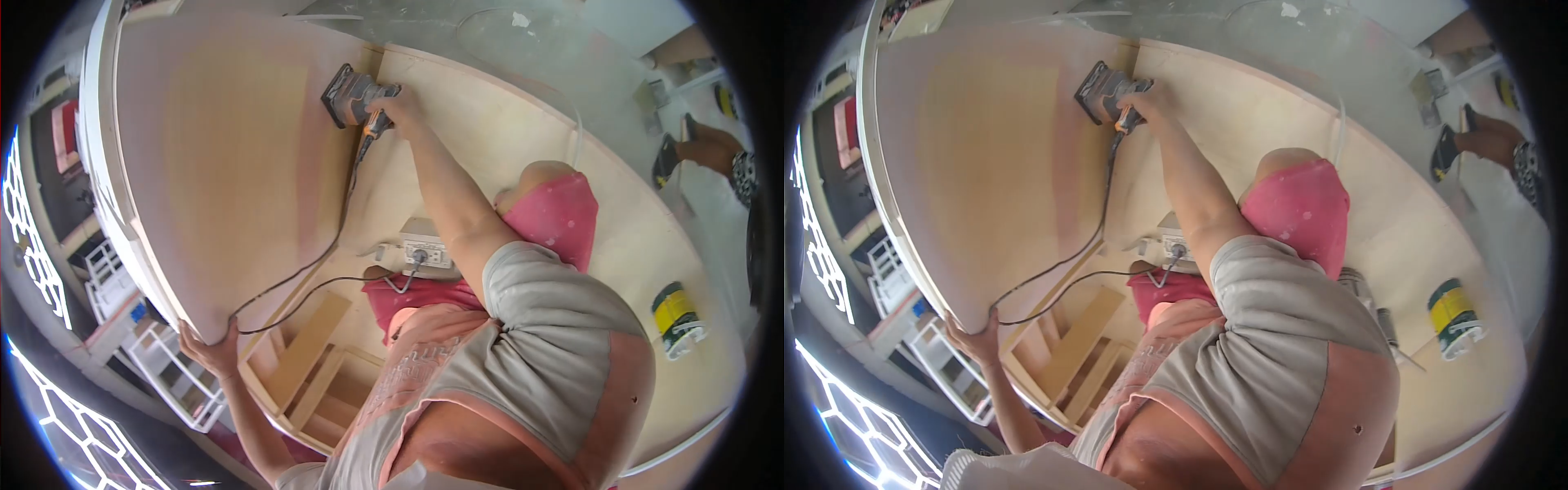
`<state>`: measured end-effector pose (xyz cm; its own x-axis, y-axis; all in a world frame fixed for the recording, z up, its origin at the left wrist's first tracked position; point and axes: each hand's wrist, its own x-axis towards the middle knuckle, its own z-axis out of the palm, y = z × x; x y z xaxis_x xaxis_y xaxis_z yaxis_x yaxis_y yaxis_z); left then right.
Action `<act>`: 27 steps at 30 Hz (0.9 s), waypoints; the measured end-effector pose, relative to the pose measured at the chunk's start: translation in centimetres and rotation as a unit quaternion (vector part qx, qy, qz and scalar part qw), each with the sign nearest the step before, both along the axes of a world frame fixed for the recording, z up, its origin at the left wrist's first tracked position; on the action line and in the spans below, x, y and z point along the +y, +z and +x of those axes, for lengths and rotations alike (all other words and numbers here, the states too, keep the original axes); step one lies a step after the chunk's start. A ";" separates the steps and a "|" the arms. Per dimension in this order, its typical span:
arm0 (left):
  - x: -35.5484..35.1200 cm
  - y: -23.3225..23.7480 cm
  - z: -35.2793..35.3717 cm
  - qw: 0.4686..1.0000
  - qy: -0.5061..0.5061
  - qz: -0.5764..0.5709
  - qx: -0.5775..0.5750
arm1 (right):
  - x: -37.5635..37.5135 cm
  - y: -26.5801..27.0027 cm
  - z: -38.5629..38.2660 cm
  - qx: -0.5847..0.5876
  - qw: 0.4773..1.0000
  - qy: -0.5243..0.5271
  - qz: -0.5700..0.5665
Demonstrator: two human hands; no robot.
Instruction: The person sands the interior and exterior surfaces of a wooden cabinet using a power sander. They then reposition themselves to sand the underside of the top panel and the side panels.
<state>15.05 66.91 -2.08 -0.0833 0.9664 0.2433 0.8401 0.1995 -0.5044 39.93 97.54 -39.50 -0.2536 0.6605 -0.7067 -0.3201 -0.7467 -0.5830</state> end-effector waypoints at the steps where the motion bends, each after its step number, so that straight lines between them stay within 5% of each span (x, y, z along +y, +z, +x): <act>1: -0.2 0.0 -0.4 1.000 -0.010 0.001 -0.004 | 0.5 0.4 0.3 0.012 1.000 -0.015 -0.006; 8: -0.1 0.4 -0.2 0.999 0.033 -0.016 -0.021 | 4.4 0.3 2.0 0.056 0.995 -0.001 -0.079; 27: -0.7 0.3 -0.8 1.000 0.025 -0.016 0.003 | 6.0 0.6 3.0 0.055 0.993 0.091 -0.054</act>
<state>14.26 66.18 -1.80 -0.1297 0.9684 0.2131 0.8267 0.2243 -0.5161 42.90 103.58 -38.95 -0.4414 0.5178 -0.7328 -0.2304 -0.8547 -0.4652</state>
